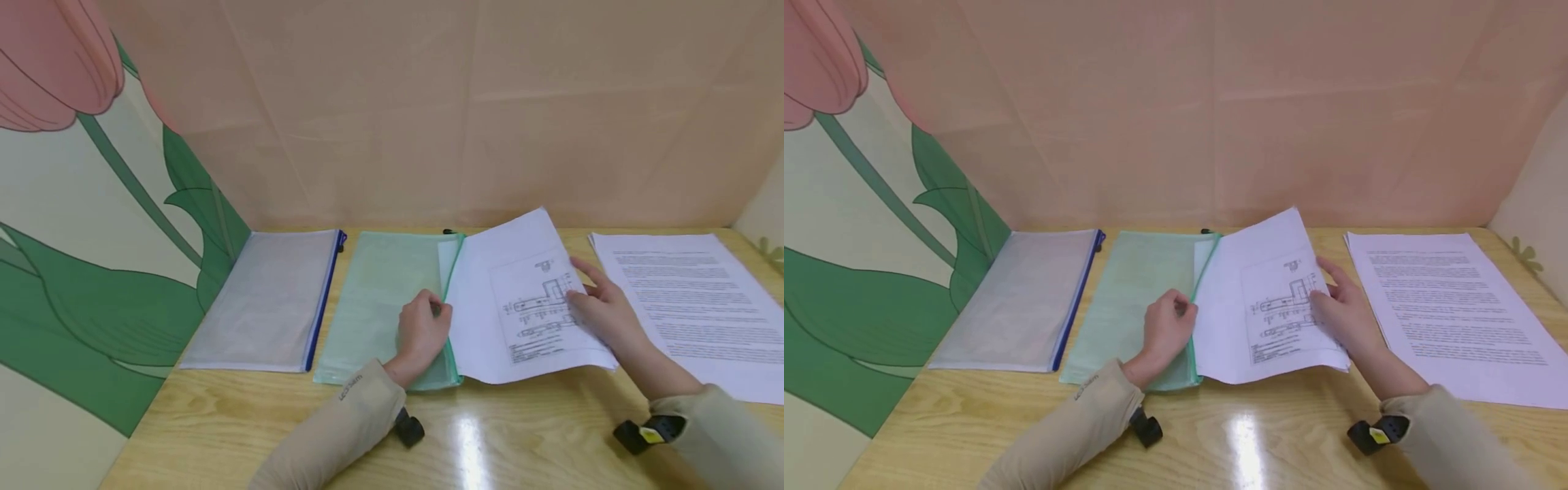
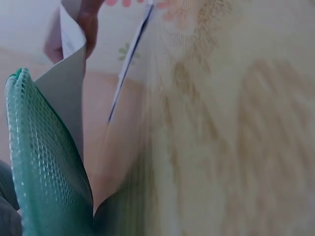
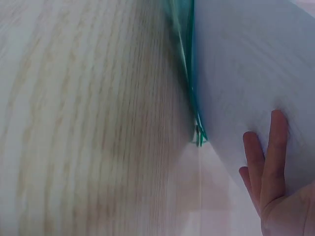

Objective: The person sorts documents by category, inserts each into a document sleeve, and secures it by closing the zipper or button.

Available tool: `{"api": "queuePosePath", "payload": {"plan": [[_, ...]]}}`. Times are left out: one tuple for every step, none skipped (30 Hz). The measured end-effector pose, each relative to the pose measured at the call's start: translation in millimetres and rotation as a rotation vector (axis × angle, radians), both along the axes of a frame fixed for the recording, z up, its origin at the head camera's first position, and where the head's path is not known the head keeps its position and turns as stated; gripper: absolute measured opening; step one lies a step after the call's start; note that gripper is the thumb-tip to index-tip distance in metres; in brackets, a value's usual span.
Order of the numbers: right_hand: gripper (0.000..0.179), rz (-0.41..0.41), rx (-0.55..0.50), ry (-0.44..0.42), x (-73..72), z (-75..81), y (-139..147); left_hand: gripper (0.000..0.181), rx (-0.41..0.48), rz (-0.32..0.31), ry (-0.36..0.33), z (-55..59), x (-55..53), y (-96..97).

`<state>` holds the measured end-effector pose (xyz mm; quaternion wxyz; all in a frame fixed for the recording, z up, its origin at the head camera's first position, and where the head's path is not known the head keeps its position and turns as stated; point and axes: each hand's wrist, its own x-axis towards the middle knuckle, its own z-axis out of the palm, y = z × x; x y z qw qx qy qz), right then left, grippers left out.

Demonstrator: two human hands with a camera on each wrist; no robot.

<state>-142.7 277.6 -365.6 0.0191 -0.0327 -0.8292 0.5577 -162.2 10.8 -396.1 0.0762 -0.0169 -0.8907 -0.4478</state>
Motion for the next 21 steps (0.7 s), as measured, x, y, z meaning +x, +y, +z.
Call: {"api": "queuePosePath", "payload": {"plan": [[0.063, 0.000, -0.002, -0.006, -0.3, -0.3, -1, 0.007, 0.000, 0.008, 0.001, 0.1, 0.2, 0.3], [0.063, 0.002, 0.003, -0.009, -0.5, 0.3, -3, 0.007, 0.001, 0.015, 0.002, 0.2, 0.4, 0.7], [0.062, 0.002, 0.013, -0.016, -0.6, 1.3, -4, 0.007, 0.002, 0.023, 0.005, 0.2, 0.6, 1.1], [0.063, 0.003, 0.023, -0.022, -1.0, 2.8, -5, 0.007, 0.003, 0.029, 0.010, 0.3, 0.9, 1.4], [0.063, 0.003, 0.036, -0.026, -1.7, 4.9, -5, 0.007, 0.005, 0.033, 0.015, 0.4, 1.4, 1.6], [0.063, 0.006, 0.048, -0.035, -2.4, 7.2, -5, 0.007, 0.006, 0.035, 0.020, 0.5, 1.8, 1.8], [0.063, 0.010, 0.062, -0.042, -3.2, 10.3, -5, 0.007, 0.008, 0.036, 0.025, 0.9, 2.1, 2.0], [0.063, 0.012, 0.081, -0.038, -4.0, 13.7, -4, 0.007, 0.009, 0.035, 0.031, 1.4, 2.4, 2.2], [0.062, 0.015, 0.100, -0.028, -4.8, 17.0, -4, 0.007, 0.009, 0.034, 0.037, 1.7, 2.7, 2.3], [0.062, 0.024, 0.115, -0.012, -5.5, 20.2, -4, 0.007, 0.011, 0.032, 0.044, 2.0, 3.0, 2.4], [0.061, 0.033, 0.130, 0.007, -6.1, 23.1, -4, 0.007, 0.013, 0.032, 0.049, 2.1, 3.2, 2.7], [0.061, 0.042, 0.143, 0.025, -6.5, 25.5, -5, 0.007, 0.013, 0.036, 0.054, 2.0, 3.2, 3.0], [0.060, 0.048, 0.153, 0.044, -6.5, 27.7, -7, 0.007, 0.015, 0.043, 0.059, 1.8, 3.1, 3.6], [0.060, 0.053, 0.157, 0.062, -6.4, 29.0, -9, 0.007, 0.020, 0.051, 0.065, 1.3, 2.9, 4.3], [0.060, 0.056, 0.158, 0.071, -6.0, 29.7, -12, 0.007, 0.026, 0.062, 0.068, 0.7, 2.8, 5.1], [0.060, 0.056, 0.160, 0.073, -5.4, 29.8, -14, 0.006, 0.034, 0.075, 0.073, -0.1, 2.4, 6.0], [0.060, 0.053, 0.150, 0.064, -4.9, 29.2, -17, 0.006, 0.044, 0.087, 0.074, -0.9, 2.1, 7.2], [0.061, 0.045, 0.145, 0.046, -4.1, 28.2, -20, 0.006, 0.059, 0.098, 0.078, -1.5, 1.9, 8.2], [0.061, 0.033, 0.144, 0.023, -3.2, 26.7, -22, 0.005, 0.075, 0.106, 0.081, -2.2, 1.7, 9.1], [0.061, 0.026, 0.127, -0.004, -2.7, 24.4, -24, 0.005, 0.089, 0.114, 0.081, -2.9, 1.7, 9.9], [0.062, 0.018, 0.113, -0.031, -2.0, 22.1, -25, 0.004, 0.103, 0.121, 0.081, -3.3, 1.7, 10.7]]}}
